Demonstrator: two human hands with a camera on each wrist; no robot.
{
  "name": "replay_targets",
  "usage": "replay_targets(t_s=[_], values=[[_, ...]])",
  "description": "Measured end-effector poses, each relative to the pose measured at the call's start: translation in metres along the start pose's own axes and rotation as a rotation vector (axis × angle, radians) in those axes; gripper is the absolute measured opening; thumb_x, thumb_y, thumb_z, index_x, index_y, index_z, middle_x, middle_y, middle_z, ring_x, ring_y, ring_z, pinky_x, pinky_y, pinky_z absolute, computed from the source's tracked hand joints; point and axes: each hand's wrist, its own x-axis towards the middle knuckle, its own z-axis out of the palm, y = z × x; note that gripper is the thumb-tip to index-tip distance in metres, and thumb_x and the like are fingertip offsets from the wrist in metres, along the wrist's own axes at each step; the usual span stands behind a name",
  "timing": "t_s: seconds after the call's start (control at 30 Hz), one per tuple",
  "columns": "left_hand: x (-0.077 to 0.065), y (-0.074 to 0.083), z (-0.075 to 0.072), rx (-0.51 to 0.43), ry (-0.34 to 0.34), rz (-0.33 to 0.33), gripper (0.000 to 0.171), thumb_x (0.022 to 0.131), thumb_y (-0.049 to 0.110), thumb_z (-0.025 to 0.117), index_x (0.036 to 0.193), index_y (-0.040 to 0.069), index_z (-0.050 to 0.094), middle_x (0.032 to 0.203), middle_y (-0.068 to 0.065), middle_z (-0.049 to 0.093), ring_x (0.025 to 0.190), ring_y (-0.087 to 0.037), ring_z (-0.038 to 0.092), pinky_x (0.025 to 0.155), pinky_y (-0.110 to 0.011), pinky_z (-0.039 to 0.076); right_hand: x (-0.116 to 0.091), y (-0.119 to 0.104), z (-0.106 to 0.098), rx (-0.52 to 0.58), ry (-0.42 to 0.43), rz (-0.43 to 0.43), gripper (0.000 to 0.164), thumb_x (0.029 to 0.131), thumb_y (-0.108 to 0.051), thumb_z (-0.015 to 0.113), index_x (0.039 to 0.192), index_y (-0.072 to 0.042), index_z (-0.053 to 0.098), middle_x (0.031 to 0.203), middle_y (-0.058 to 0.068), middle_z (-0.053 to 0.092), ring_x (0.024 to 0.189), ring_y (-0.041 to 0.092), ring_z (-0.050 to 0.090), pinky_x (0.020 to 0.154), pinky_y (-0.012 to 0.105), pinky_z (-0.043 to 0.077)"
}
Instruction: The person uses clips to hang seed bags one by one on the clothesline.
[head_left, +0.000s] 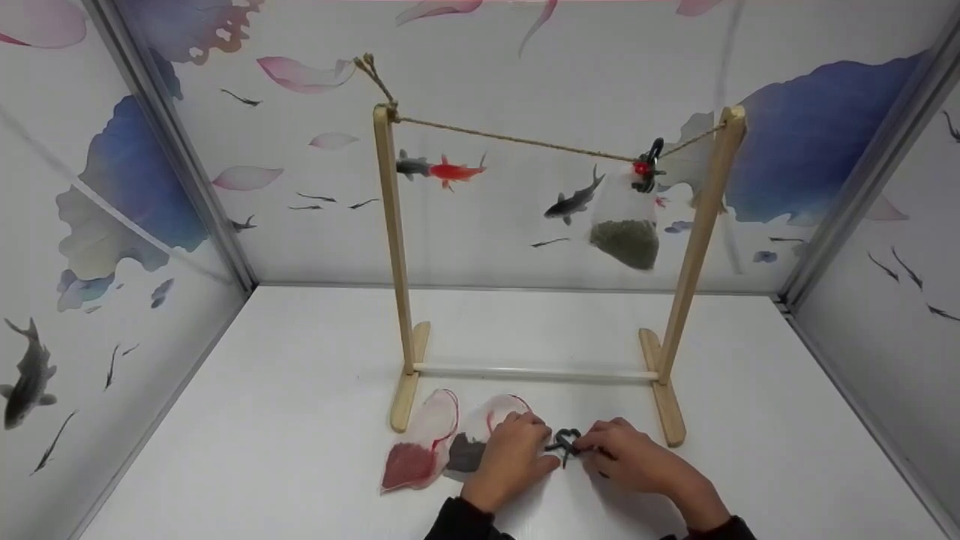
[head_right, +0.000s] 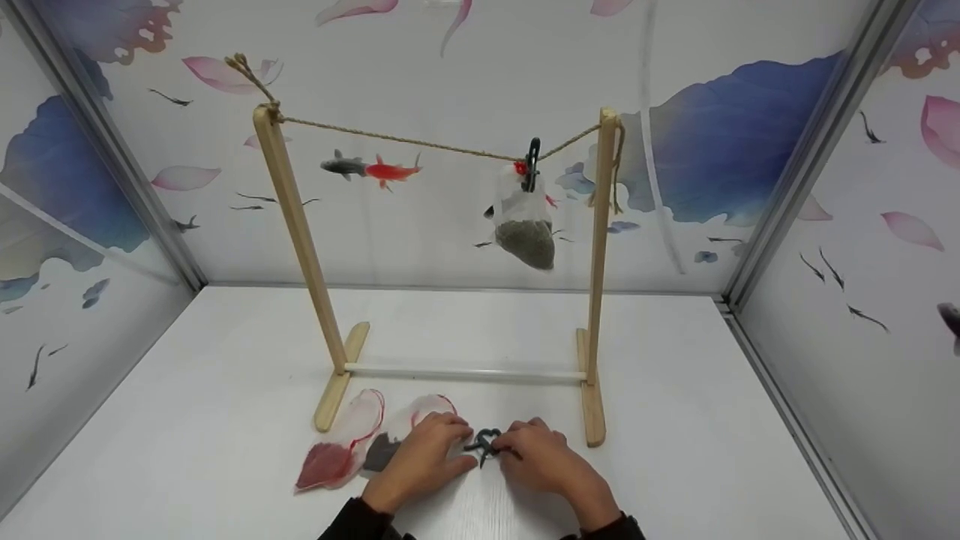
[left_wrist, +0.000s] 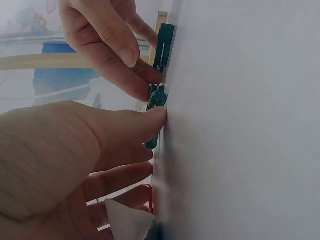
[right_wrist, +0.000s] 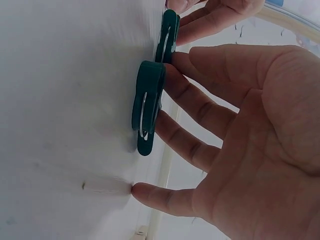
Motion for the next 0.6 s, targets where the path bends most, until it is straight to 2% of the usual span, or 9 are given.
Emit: replay_targets(t_s=[0.13, 0.37, 0.6], values=[[0.0, 0.0005, 0.0002, -0.031, -0.03, -0.019, 0.04, 0.081, 0.04, 0.084, 0.107, 0.01, 0.079, 0.109, -0.002, 0.073, 0.103, -0.02, 0.064, 0.091, -0.032, 0.051, -0.0005, -0.0001, 0.0006, -0.007, 0.005, -0.007, 0.021, 0.1, -0.01, 0.063, 0.114, -0.01, 0.078, 0.111, 0.0, 0.07, 0.102, 0.022, 0.06, 0.086, 0.037, 0.051], [-0.0004, -0.0001, 0.0004, -0.04, -0.044, -0.023, 0.052, 0.077, 0.049, 0.085, 0.109, 0.009, 0.079, 0.111, -0.003, 0.073, 0.106, -0.02, 0.064, 0.093, -0.032, 0.052, -0.001, -0.0002, 0.0014, -0.043, -0.014, -0.041, 0.023, 0.102, -0.013, 0.061, 0.119, -0.009, 0.076, 0.137, 0.015, 0.065, 0.123, 0.042, 0.062, 0.097, 0.057, 0.052], [-0.002, 0.0004, -0.0031, -0.012, -0.023, 0.02, 0.051, 0.075, 0.051, 0.085, 0.103, 0.009, 0.078, 0.11, -0.003, 0.073, 0.103, -0.021, 0.065, 0.088, -0.033, 0.053, -0.0015, 0.0001, 0.0017, -0.039, 0.002, -0.049, 0.022, 0.102, -0.013, 0.063, 0.117, -0.008, 0.077, 0.127, 0.009, 0.068, 0.114, 0.035, 0.062, 0.091, 0.049, 0.054]])
